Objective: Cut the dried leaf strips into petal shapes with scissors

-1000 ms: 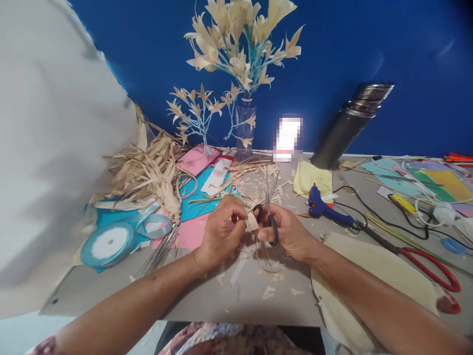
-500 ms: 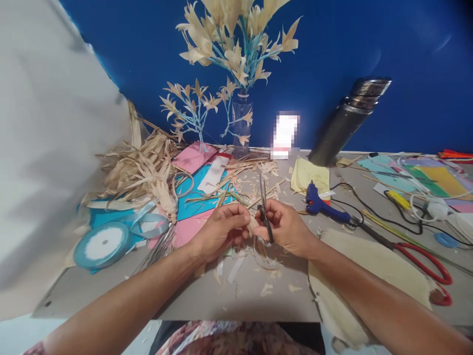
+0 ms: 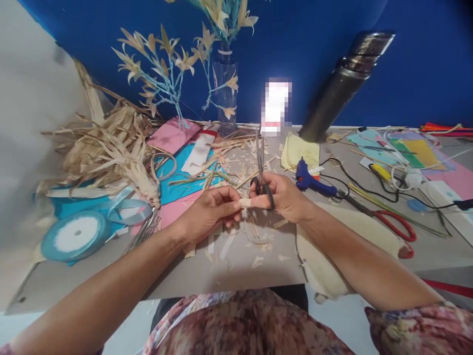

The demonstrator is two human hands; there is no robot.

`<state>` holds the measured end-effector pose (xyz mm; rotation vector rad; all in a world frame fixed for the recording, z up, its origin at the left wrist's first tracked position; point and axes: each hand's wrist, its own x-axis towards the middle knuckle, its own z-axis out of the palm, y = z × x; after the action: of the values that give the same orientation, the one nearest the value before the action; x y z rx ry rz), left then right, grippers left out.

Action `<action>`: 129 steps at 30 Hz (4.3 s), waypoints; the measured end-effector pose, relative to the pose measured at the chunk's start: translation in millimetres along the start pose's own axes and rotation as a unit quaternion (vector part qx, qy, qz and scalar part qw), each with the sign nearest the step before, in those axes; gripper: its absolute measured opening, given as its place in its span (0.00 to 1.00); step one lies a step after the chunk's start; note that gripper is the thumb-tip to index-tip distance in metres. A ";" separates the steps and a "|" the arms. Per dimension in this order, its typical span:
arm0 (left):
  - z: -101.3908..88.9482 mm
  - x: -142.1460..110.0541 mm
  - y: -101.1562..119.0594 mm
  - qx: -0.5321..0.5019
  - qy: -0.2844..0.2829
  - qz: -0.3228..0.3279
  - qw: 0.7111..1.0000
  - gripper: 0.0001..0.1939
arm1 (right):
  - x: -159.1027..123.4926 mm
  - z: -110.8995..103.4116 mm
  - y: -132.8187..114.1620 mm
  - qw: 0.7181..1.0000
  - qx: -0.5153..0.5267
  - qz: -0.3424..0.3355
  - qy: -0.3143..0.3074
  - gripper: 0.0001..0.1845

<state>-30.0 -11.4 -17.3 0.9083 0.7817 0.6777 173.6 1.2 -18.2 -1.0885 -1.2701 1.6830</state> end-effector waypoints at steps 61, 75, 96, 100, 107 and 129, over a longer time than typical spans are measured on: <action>-18.5 -3.3 21.8 0.038 0.201 0.177 0.963 0.16 | -6.5 -0.3 -6.5 0.958 -0.206 0.090 -0.178 0.24; -19.2 -4.8 23.5 0.051 0.197 0.169 0.964 0.16 | -5.1 -0.4 -1.7 0.956 -0.230 0.098 -0.155 0.25; -48.1 1.9 36.5 0.387 0.283 0.142 0.866 0.03 | 3.5 -1.7 -3.1 0.901 -0.433 -0.001 0.023 0.22; -60.1 21.7 48.8 0.576 0.277 0.159 0.753 0.07 | 6.4 -6.5 -2.7 0.899 -0.435 -0.009 0.041 0.23; -56.0 68.3 49.2 0.709 0.291 0.130 0.629 0.11 | 6.3 -5.8 1.0 0.869 -0.493 -0.027 0.041 0.21; 12.9 23.9 39.6 0.139 0.076 0.284 0.946 0.06 | 0.6 3.6 -6.6 0.966 0.248 0.027 -0.068 0.22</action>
<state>-13.6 19.8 15.2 1.3744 0.7660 1.1736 170.5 2.1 -11.4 -0.7194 -0.8286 2.0028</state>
